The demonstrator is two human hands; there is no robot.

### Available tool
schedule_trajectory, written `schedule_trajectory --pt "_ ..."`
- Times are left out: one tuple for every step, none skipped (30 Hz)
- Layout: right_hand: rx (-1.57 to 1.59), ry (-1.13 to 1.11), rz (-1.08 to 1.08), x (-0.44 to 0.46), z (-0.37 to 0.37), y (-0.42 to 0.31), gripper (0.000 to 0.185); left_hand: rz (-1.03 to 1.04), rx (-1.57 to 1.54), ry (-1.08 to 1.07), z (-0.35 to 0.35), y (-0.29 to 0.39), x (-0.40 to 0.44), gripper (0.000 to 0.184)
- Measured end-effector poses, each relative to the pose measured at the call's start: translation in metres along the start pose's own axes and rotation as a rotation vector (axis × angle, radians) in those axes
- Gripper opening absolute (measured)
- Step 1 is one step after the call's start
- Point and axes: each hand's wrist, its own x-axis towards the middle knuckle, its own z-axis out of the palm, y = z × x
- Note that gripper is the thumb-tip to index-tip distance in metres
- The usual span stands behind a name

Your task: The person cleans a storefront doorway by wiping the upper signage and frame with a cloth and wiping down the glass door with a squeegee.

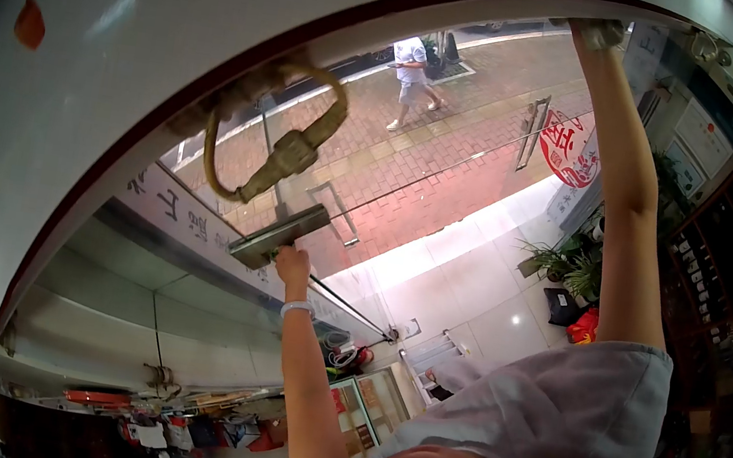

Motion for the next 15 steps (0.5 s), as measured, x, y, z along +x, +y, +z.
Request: schedule_trajectory --pt "-0.068 -0.032 -0.072 -0.01 0.011 -0.008 0.034 0.001 0.01 0.023 0.005 -0.004 0.004 0.03" --pt "-0.138 -0.058 -0.15 -0.018 0.023 -0.017 0.034 0.018 0.02 0.046 0.009 -0.008 0.007 0.031" --pt "-0.199 -0.093 -0.227 -0.029 0.036 -0.025 0.034 0.006 0.014 0.05 0.011 -0.01 0.008 0.031" --pt "-0.241 -0.126 -0.306 -0.044 0.048 -0.032 0.034 0.052 0.031 0.091 0.014 -0.012 0.008 0.03" --pt "-0.274 -0.158 -0.372 -0.057 0.06 -0.039 0.034 0.096 0.046 0.13 0.016 -0.013 0.009 0.03" --pt "-0.296 -0.185 -0.442 -0.069 0.072 -0.045 0.035 0.079 0.039 0.13 0.017 -0.015 0.009 0.03" --pt "-0.309 -0.215 -0.498 -0.083 0.083 -0.05 0.035 0.15 0.056 0.172 0.02 -0.018 0.01 0.028" --pt "-0.307 -0.25 -0.549 -0.098 0.094 -0.053 0.035 0.218 0.07 0.213 0.023 -0.02 0.01 0.027" --pt "-0.3 -0.277 -0.595 -0.114 0.105 -0.058 0.035 0.199 0.064 0.207 0.022 -0.019 0.009 0.027" --pt "-0.29 -0.311 -0.638 -0.129 0.114 -0.06 0.035 0.179 0.063 0.2 0.022 -0.018 0.01 0.024" --pt "-0.278 -0.343 -0.682 -0.143 0.122 -0.065 0.035 0.162 0.06 0.196 0.023 -0.017 0.01 0.021" --pt "-0.263 -0.382 -0.721 -0.157 0.129 -0.065 0.035 0.148 0.048 0.195 0.026 -0.019 0.011 0.021" --pt "-0.252 -0.416 -0.761 -0.17 0.134 -0.064 0.036 0.132 0.059 0.208 0.029 -0.022 0.013 0.021" --pt "-0.238 -0.453 -0.8 -0.181 0.138 -0.063 0.036 0.119 0.067 0.228 0.027 -0.021 0.014 0.021" --pt "-0.229 -0.485 -0.842 -0.192 0.138 -0.063 0.036 0.119 0.055 0.239 0.025 -0.018 0.013 0.021"
